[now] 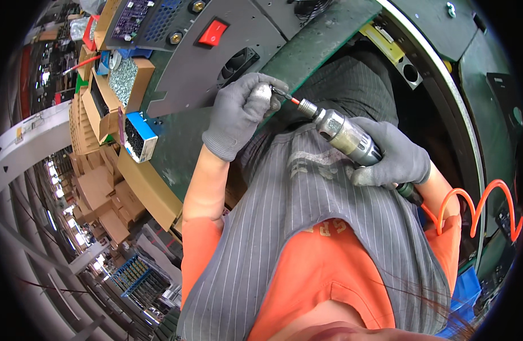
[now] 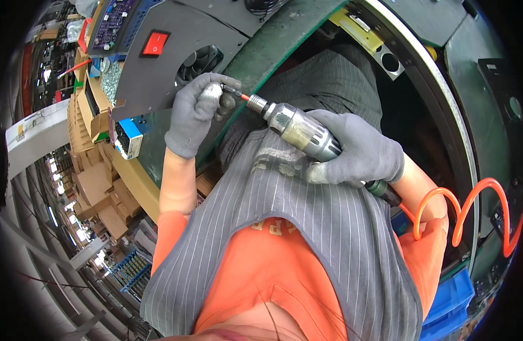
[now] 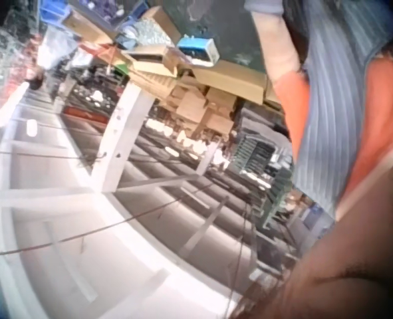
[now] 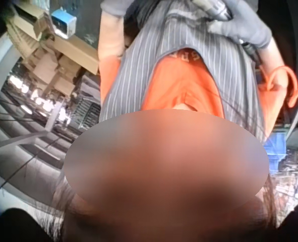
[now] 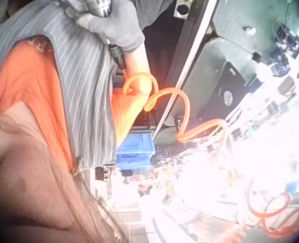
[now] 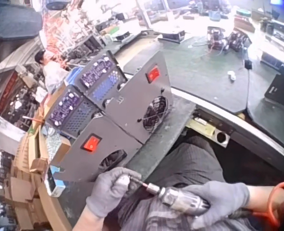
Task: The person uses a pneumatic screwdriver to fasten screws into a metal chassis containing electronic components and cooling fans. They handle the device, repositioning it on the workbench to access different screw holes and secure the casing.
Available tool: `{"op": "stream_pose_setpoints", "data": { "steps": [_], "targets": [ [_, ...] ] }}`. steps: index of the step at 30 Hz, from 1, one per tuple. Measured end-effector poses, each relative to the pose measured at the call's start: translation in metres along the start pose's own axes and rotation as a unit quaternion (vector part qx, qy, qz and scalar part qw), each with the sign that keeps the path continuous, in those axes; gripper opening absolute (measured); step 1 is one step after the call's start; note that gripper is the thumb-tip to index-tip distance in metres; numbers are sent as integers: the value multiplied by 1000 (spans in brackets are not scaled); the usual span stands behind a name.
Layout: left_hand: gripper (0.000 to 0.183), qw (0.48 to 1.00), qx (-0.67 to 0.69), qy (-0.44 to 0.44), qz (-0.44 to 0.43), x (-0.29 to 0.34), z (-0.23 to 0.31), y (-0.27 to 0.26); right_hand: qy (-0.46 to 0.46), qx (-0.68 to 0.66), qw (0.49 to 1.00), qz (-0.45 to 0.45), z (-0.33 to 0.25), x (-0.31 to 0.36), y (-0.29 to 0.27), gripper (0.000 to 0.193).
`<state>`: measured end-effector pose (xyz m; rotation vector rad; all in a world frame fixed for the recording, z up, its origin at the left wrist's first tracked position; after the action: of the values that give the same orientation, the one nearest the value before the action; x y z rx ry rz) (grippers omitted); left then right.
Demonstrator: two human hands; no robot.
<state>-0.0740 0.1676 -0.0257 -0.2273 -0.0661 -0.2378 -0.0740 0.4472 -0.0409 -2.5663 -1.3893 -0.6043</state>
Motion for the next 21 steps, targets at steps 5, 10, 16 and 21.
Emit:
{"op": "stream_pose_setpoints", "data": {
  "steps": [5,10,16,21],
  "targets": [
    [19,996,-8,-68,-50,-14,11,-1,0,21,1000,8,10,5,-7,68],
    [20,992,-41,-96,-68,-27,26,3,2,-81,996,-33,15,5,-9,65],
    [29,969,246,-8,13,-32,-1,23,27,-255,965,-56,18,2,-4,76],
    [47,847,527,41,57,-37,-9,51,-22,-238,969,-54,16,0,-7,69]
  ]
}}
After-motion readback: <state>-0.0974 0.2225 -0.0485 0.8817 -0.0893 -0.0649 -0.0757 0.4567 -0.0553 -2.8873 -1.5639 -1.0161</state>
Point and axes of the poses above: each hand's wrist, its own x-axis away from the middle knuckle, its own y-axis out of the palm, z = x × y, the point moved 1 cm from there along -x, towards the middle knuckle, and after that the axes turned 8 degrees about y, right-handed, at the moved point
